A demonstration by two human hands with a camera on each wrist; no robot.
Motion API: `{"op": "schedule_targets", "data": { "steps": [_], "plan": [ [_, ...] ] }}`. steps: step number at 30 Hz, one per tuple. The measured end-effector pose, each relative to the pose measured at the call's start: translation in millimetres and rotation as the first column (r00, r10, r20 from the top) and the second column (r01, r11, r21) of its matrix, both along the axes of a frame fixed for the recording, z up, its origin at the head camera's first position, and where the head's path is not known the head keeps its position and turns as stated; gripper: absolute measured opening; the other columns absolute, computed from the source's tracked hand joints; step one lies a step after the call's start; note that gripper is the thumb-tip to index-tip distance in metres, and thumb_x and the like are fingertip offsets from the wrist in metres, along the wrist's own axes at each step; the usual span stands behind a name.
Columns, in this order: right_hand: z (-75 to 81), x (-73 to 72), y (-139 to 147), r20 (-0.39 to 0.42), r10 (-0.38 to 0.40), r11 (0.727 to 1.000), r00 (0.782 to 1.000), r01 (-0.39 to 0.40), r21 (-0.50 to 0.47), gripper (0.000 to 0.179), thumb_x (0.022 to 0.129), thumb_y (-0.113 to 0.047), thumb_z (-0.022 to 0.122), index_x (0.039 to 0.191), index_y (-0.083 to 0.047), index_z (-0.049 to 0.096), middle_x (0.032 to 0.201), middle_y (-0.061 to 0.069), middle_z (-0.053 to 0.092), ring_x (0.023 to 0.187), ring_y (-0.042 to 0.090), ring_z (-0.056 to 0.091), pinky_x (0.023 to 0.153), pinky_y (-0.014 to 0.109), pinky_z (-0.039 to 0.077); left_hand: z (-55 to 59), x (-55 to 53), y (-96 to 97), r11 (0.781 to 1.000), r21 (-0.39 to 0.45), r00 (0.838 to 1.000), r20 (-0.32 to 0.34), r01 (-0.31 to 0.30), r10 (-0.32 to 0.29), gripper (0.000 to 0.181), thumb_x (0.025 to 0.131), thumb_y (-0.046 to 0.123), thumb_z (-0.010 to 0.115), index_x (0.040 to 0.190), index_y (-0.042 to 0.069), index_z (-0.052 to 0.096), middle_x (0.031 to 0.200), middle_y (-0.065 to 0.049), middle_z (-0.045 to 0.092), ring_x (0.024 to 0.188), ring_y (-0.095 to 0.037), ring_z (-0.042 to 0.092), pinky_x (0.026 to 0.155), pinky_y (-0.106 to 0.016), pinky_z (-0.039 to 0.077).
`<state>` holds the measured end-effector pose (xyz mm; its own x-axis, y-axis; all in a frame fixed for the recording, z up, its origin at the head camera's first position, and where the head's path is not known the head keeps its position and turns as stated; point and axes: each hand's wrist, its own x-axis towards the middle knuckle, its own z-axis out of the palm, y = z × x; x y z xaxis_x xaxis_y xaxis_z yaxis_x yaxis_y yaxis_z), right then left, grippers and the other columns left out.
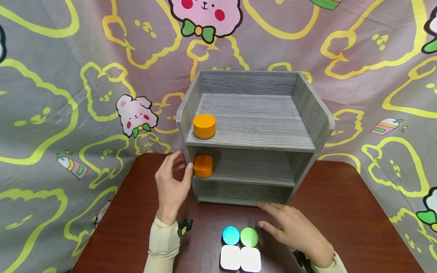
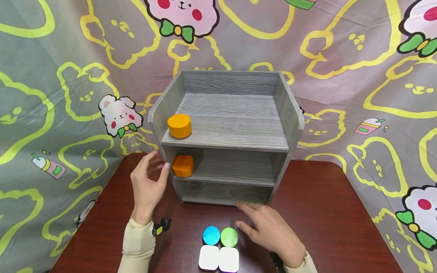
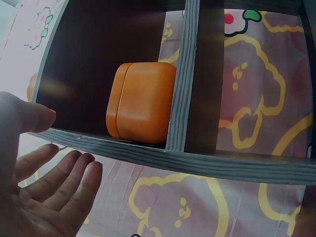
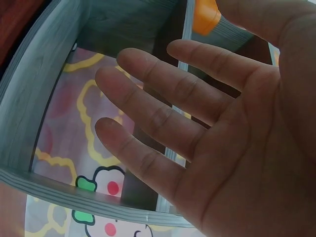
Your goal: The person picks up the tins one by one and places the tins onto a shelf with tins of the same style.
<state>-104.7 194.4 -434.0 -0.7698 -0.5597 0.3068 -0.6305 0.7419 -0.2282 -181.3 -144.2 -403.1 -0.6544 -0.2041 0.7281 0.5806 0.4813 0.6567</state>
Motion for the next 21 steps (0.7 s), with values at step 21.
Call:
{"op": "schedule_targets", "data": {
  "steps": [21],
  "plan": [
    [-6.3, -6.2, -2.3, 0.058, 0.011, 1.000, 0.998, -0.011, 0.007, 0.043, 0.097, -0.032, 0.073, 0.133, -0.009, 0.069, 0.124, 0.003, 0.077, 0.105, 0.019, 0.076, 0.083, 0.041, 0.064, 2.3, -2.3, 6.4, 1.000, 0.018, 1.000, -0.015, -0.023, 0.024, 0.032, 0.090, 0.000, 0.077, 0.122, 0.002, 0.071, 0.107, -0.014, 0.075, 0.094, -0.025, 0.072, 0.080, -0.010, 0.059]
  ]
}}
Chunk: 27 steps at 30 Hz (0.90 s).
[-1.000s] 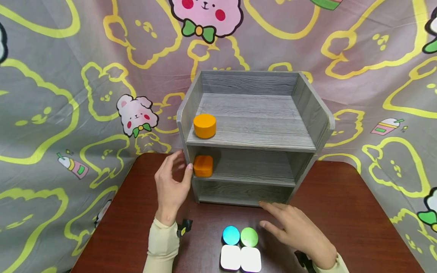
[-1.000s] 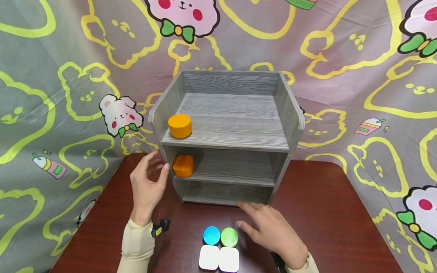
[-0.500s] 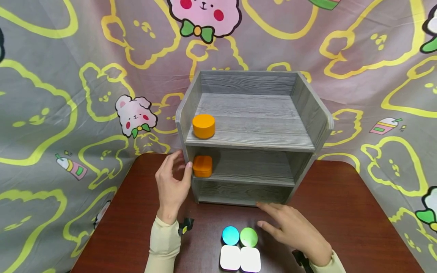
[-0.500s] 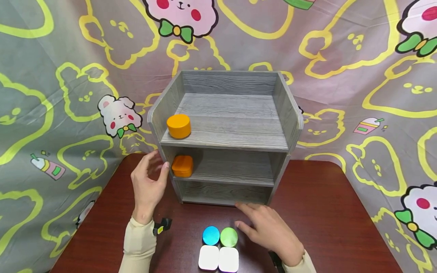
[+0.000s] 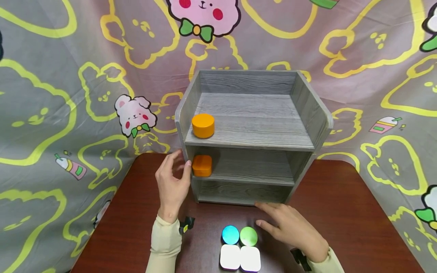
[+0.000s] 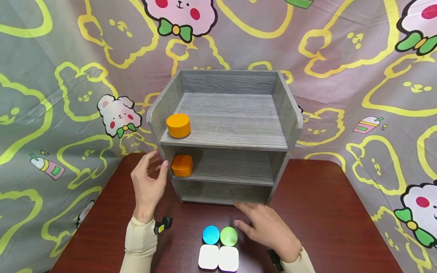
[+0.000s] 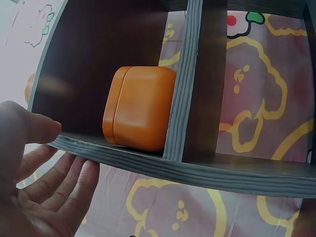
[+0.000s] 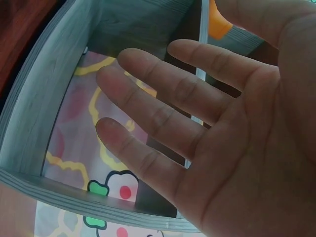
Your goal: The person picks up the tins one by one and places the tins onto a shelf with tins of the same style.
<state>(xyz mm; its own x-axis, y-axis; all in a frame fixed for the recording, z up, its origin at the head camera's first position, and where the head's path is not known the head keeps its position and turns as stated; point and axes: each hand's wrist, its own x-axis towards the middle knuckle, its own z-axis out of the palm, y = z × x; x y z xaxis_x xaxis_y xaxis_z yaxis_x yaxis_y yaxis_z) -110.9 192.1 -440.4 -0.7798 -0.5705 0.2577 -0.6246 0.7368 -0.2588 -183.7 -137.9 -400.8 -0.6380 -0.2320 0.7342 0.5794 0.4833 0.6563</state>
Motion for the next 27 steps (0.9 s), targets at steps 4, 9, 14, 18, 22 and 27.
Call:
{"op": "schedule_targets", "data": {
  "steps": [4, 9, 14, 18, 22, 27],
  "plan": [
    [-0.7, -1.8, 0.2, 0.013, -0.005, 1.000, 1.000, 0.005, 0.007, 0.043, 0.097, -0.032, 0.074, 0.134, -0.009, 0.068, 0.124, 0.004, 0.077, 0.106, 0.021, 0.076, 0.083, 0.042, 0.064, -2.0, -1.6, -0.7, 1.000, 0.007, 1.000, -0.002, -0.005, 0.005, 0.031, 0.090, -0.001, 0.077, 0.120, 0.002, 0.072, 0.105, -0.014, 0.075, 0.093, -0.023, 0.072, 0.079, -0.009, 0.059],
    [-4.0, -6.1, -1.4, 0.035, 0.009, 1.000, 0.999, -0.010, 0.017, 0.044, 0.097, -0.034, 0.073, 0.135, -0.011, 0.068, 0.125, 0.004, 0.077, 0.106, 0.020, 0.076, 0.082, 0.042, 0.064, -1.6, -2.2, -1.6, 1.000, 0.021, 1.000, -0.006, -0.018, 0.018, 0.031, 0.089, -0.002, 0.077, 0.119, 0.003, 0.073, 0.102, -0.013, 0.075, 0.092, -0.022, 0.072, 0.079, -0.008, 0.058],
    [-6.4, -7.9, -2.6, 0.042, 0.016, 1.000, 0.999, -0.017, 0.025, 0.044, 0.097, -0.034, 0.074, 0.134, -0.011, 0.068, 0.125, 0.004, 0.077, 0.106, 0.021, 0.076, 0.081, 0.042, 0.064, -1.4, -3.0, -1.2, 1.000, 0.013, 1.000, 0.003, -0.008, 0.008, 0.031, 0.090, -0.002, 0.077, 0.120, 0.003, 0.073, 0.104, -0.013, 0.075, 0.093, -0.023, 0.073, 0.080, -0.008, 0.058],
    [-7.7, -7.6, -3.6, 0.057, 0.019, 0.999, 0.998, -0.020, 0.029, 0.046, 0.096, -0.034, 0.074, 0.135, -0.010, 0.068, 0.127, 0.005, 0.076, 0.109, 0.023, 0.075, 0.083, 0.044, 0.064, -2.0, -2.7, -1.1, 1.000, 0.020, 1.000, 0.004, -0.001, 0.001, 0.030, 0.090, -0.002, 0.077, 0.120, 0.003, 0.073, 0.104, -0.013, 0.075, 0.093, -0.025, 0.073, 0.080, -0.008, 0.059],
    [-10.4, -6.9, -5.4, 0.093, 0.018, 0.999, 0.996, -0.021, 0.029, 0.047, 0.095, -0.034, 0.075, 0.135, -0.010, 0.067, 0.128, 0.005, 0.076, 0.110, 0.024, 0.075, 0.084, 0.044, 0.064, -3.2, -2.7, -1.1, 1.000, 0.018, 1.000, 0.001, -0.002, 0.002, 0.030, 0.091, -0.001, 0.077, 0.120, 0.003, 0.073, 0.103, -0.013, 0.075, 0.092, -0.025, 0.073, 0.080, -0.008, 0.058],
    [-15.0, -6.6, -7.4, 0.098, 0.029, 0.999, 0.995, -0.032, 0.037, 0.048, 0.094, -0.034, 0.077, 0.135, -0.012, 0.067, 0.123, 0.004, 0.077, 0.103, 0.022, 0.076, 0.082, 0.042, 0.063, -3.7, -3.0, -0.8, 1.000, 0.015, 1.000, -0.006, -0.001, 0.001, 0.029, 0.090, -0.001, 0.077, 0.119, 0.002, 0.073, 0.102, -0.014, 0.074, 0.090, -0.026, 0.073, 0.080, -0.008, 0.058]
  ]
}}
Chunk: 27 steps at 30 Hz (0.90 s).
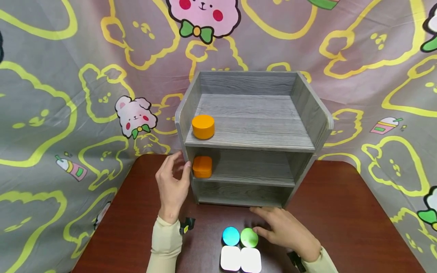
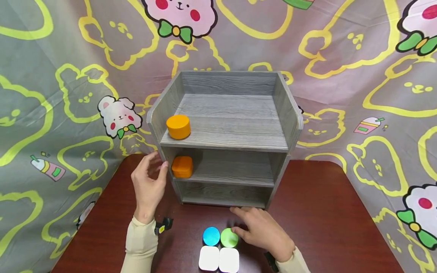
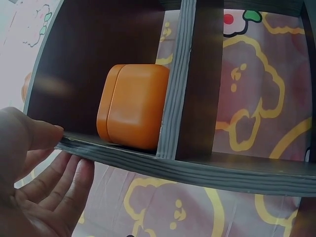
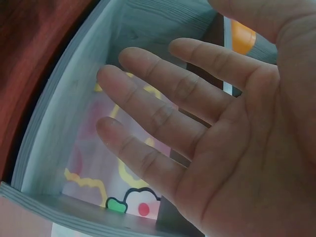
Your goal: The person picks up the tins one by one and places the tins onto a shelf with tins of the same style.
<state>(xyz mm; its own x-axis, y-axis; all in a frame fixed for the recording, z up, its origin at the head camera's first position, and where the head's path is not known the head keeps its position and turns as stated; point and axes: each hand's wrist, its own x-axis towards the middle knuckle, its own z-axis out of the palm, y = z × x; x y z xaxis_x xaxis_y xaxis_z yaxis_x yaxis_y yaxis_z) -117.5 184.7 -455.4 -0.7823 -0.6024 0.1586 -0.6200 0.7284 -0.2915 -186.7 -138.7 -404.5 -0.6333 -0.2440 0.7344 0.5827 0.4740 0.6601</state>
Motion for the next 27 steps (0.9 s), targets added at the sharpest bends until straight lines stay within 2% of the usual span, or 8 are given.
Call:
{"op": "schedule_targets", "data": {
  "steps": [5, 13, 15, 20, 22, 27],
  "plan": [
    [-2.8, -1.6, -1.6, -0.002, 0.001, 1.000, 1.000, -0.001, 0.008, 0.048, 0.092, -0.034, 0.078, 0.135, -0.013, 0.068, 0.116, 0.003, 0.079, 0.095, 0.019, 0.076, 0.077, 0.040, 0.063, 0.8, -0.2, 0.1, 1.000, -0.004, 1.000, -0.005, -0.001, 0.001, 0.028, 0.091, -0.001, 0.077, 0.119, 0.000, 0.072, 0.103, -0.014, 0.074, 0.091, -0.025, 0.073, 0.080, -0.009, 0.059],
    [-5.9, -3.1, -6.0, 0.065, 0.008, 1.000, 0.998, -0.009, 0.012, 0.050, 0.093, -0.034, 0.078, 0.137, -0.014, 0.066, 0.116, 0.003, 0.079, 0.092, 0.018, 0.075, 0.073, 0.038, 0.061, -0.9, -0.1, -0.6, 1.000, -0.005, 1.000, -0.008, -0.001, 0.001, 0.029, 0.091, -0.001, 0.077, 0.120, 0.001, 0.072, 0.103, -0.015, 0.074, 0.091, -0.025, 0.073, 0.081, -0.009, 0.059],
    [-7.1, -2.5, -6.6, 0.060, 0.017, 1.000, 0.998, -0.017, 0.011, 0.050, 0.092, -0.033, 0.079, 0.137, -0.014, 0.066, 0.114, 0.003, 0.079, 0.089, 0.016, 0.075, 0.072, 0.037, 0.061, -1.3, -0.2, -0.7, 1.000, -0.002, 1.000, -0.007, 0.003, -0.003, 0.029, 0.091, -0.001, 0.077, 0.120, 0.001, 0.072, 0.103, -0.015, 0.074, 0.091, -0.025, 0.073, 0.081, -0.009, 0.059],
    [-10.3, -1.0, -7.7, 0.020, 0.045, 0.999, 0.999, -0.045, 0.020, 0.052, 0.089, -0.032, 0.081, 0.135, -0.013, 0.067, 0.117, 0.000, 0.078, 0.094, 0.017, 0.075, 0.075, 0.037, 0.062, -1.6, 0.0, -0.5, 1.000, 0.002, 1.000, -0.005, 0.010, -0.010, 0.029, 0.091, -0.001, 0.077, 0.119, 0.000, 0.072, 0.103, -0.014, 0.074, 0.092, -0.025, 0.073, 0.081, -0.010, 0.059],
    [-11.2, -1.6, -8.3, 0.039, 0.049, 0.999, 0.998, -0.050, 0.021, 0.053, 0.088, -0.033, 0.082, 0.135, -0.012, 0.067, 0.118, 0.000, 0.077, 0.097, 0.017, 0.075, 0.076, 0.038, 0.062, -1.3, 0.3, -0.4, 1.000, 0.000, 1.000, 0.001, 0.009, -0.009, 0.029, 0.091, -0.001, 0.077, 0.119, 0.000, 0.072, 0.103, -0.014, 0.074, 0.092, -0.024, 0.073, 0.081, -0.010, 0.059],
    [-12.9, -4.7, -10.7, 0.154, 0.044, 0.999, 0.987, -0.048, 0.022, 0.056, 0.087, -0.033, 0.084, 0.137, -0.013, 0.066, 0.121, 0.001, 0.077, 0.100, 0.016, 0.074, 0.076, 0.037, 0.062, -0.7, 0.6, -0.4, 1.000, -0.002, 1.000, 0.001, 0.007, -0.007, 0.030, 0.090, -0.002, 0.078, 0.119, 0.001, 0.072, 0.102, -0.014, 0.074, 0.091, -0.024, 0.073, 0.081, -0.010, 0.059]
  ]
}}
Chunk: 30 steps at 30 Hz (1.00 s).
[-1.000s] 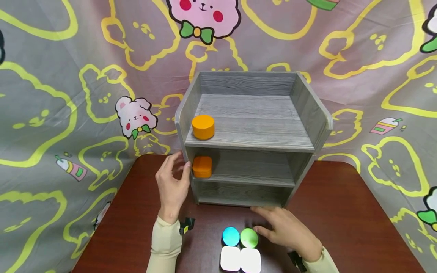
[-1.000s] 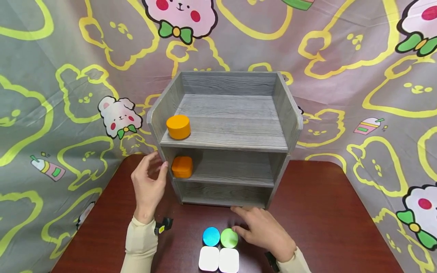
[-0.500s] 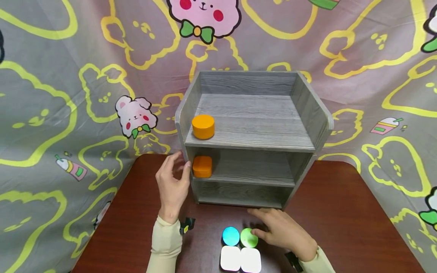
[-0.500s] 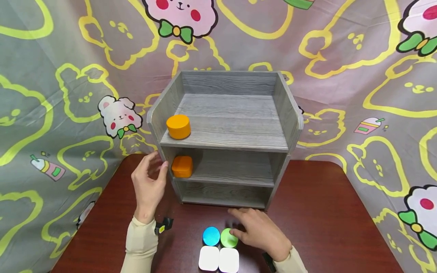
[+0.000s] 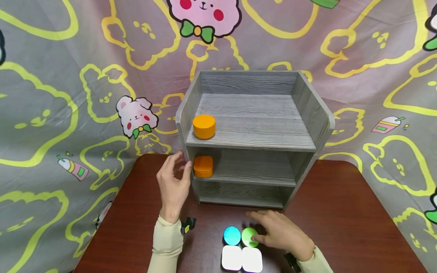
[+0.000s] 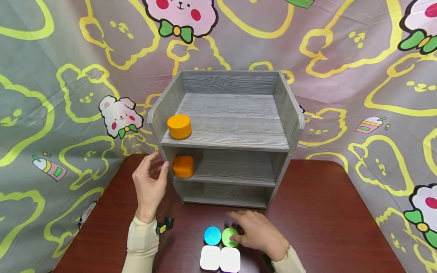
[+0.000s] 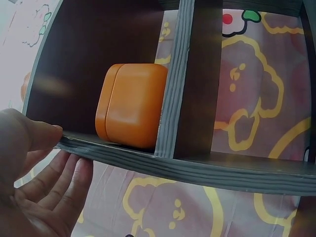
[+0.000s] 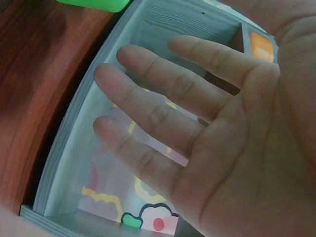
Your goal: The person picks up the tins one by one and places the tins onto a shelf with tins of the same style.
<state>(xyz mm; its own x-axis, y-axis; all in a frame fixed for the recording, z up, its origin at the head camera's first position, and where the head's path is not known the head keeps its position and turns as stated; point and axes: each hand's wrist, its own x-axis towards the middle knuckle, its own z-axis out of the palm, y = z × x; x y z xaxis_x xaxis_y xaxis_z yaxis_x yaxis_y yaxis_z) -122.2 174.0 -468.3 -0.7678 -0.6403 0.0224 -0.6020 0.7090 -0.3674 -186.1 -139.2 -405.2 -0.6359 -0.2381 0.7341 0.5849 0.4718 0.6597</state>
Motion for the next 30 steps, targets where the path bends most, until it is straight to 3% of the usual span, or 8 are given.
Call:
{"op": "schedule_targets", "data": {
  "steps": [10, 30],
  "plan": [
    [-6.3, -0.6, -3.3, 0.059, -0.008, 1.000, 0.998, 0.007, 0.021, 0.060, 0.083, -0.033, 0.088, 0.135, -0.012, 0.067, 0.122, 0.003, 0.077, 0.104, 0.018, 0.074, 0.079, 0.039, 0.062, 0.1, 1.1, -0.6, 1.000, -0.001, 1.000, 0.017, -0.001, 0.001, 0.029, 0.091, 0.000, 0.077, 0.120, 0.001, 0.072, 0.104, -0.013, 0.074, 0.093, -0.022, 0.073, 0.081, -0.010, 0.059],
    [-17.7, -2.4, -8.0, 0.044, 0.028, 1.000, 0.999, -0.028, 0.002, 0.055, 0.079, -0.030, 0.090, 0.125, -0.014, 0.067, 0.107, -0.004, 0.077, 0.083, 0.001, 0.063, 0.063, 0.025, 0.050, -0.3, -1.0, 0.0, 1.000, 0.006, 1.000, -0.005, 0.002, -0.002, 0.029, 0.091, 0.000, 0.078, 0.120, 0.003, 0.073, 0.103, -0.014, 0.074, 0.091, -0.022, 0.072, 0.080, -0.009, 0.059]
  ]
}}
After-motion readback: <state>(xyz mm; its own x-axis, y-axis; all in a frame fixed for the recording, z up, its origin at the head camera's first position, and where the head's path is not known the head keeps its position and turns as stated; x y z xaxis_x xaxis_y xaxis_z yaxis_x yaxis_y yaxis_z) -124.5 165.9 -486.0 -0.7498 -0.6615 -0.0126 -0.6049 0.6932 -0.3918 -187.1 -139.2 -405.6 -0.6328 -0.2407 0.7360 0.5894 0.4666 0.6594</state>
